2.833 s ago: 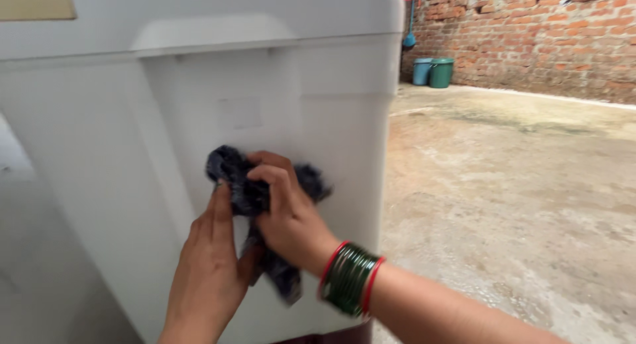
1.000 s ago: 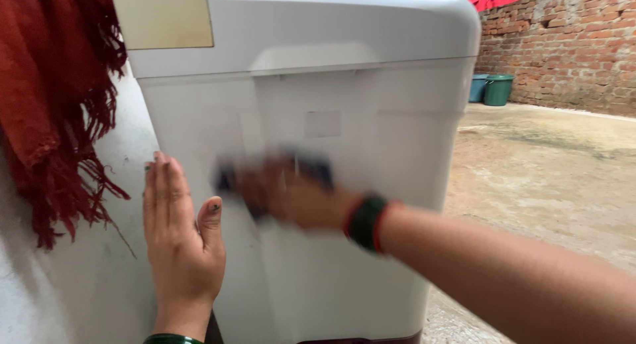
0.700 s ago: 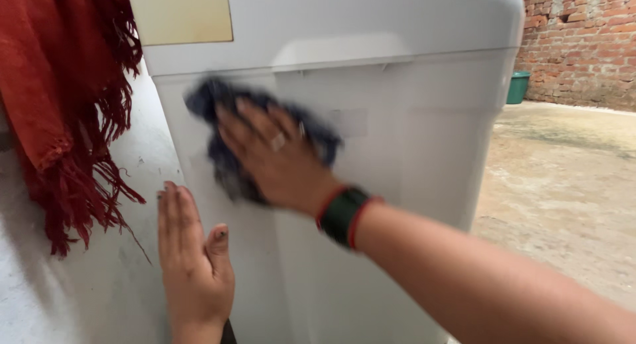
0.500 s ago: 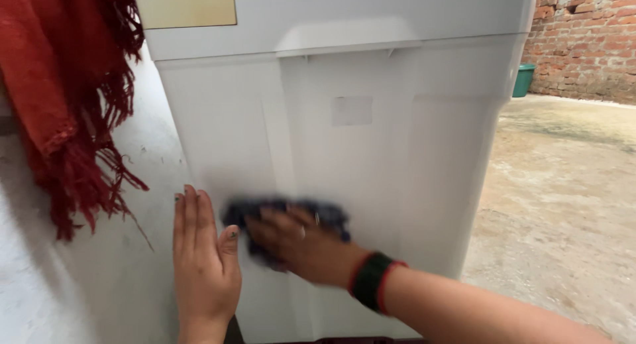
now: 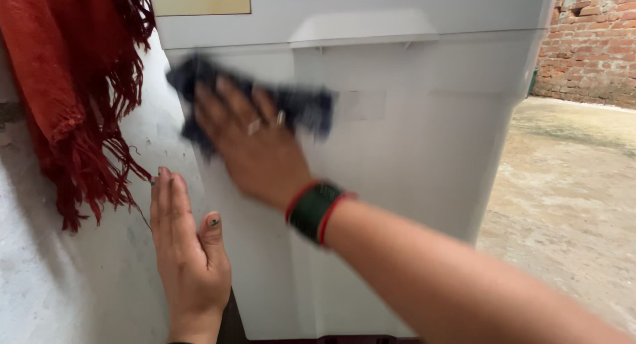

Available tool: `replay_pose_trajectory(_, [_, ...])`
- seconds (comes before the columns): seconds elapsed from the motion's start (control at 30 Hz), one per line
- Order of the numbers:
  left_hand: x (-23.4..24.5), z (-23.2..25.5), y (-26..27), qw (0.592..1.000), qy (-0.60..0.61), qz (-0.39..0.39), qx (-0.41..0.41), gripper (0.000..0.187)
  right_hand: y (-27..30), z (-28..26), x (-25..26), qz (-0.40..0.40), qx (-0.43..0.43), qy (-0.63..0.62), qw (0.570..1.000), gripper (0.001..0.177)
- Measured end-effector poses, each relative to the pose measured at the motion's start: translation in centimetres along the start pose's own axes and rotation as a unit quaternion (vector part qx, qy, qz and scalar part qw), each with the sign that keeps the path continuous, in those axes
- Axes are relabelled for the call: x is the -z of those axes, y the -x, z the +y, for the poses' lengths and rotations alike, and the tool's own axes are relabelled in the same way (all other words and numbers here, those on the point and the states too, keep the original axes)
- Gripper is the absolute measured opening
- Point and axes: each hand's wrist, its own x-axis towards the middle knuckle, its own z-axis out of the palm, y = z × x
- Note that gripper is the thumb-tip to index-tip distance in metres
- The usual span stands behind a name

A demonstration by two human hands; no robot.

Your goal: The person wipes the exterior of a washing machine with a cloth, cleaning the lid, control panel, sides, and lower front panel.

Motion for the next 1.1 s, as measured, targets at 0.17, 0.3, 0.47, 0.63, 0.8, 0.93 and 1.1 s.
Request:
replay_pose_trajectory(0.17, [-0.1,-0.1,0.3,1.0,-0.012,-0.014,0.016,0.067,7.8,-7.0,-1.8,-0.131,0.047,-0.1,0.985,0.045])
replay_pose_trajectory(0.3, [-1.3,0.8,0.7,0.998,-0.048,-0.038,-0.024,0.066,15.1,-9.1,-0.7,-0.235,-0.239,-0.67,0.663,0.028])
replay_pose_trajectory(0.47, [-1.5,2.8,0.4,0.994,-0.072,-0.061,-0.056,0.06,14.1,-3.8,0.4,-0.287,-0.07,-0.523,0.799,0.023])
replay_pose_trajectory(0.63, [-1.1,3.3,-0.8,0.998,-0.034,-0.006,-0.046,0.044,9.4,0.3,1.0,-0.042,0.061,-0.092,0.993,0.039])
replay_pose_trajectory(0.8, [-2.8,2.6,0.8,0.997,-0.045,-0.042,-0.056,0.046,13.9,-4.9,-0.8,-0.135,-0.009,-0.112,0.985,0.05])
replay_pose_trajectory(0.93, [-4.4,2.2,3.5,0.98,-0.115,-0.141,-0.081,0.058,21.1,-8.3,-0.7,-0.398,-0.175,-0.465,0.771,0.027])
replay_pose_trajectory(1.1, [-4.6,2.2,4.3,0.975,-0.116,-0.17,-0.085,0.061,24.7,-7.6,-0.1,-0.194,0.074,-0.305,0.93,0.052])
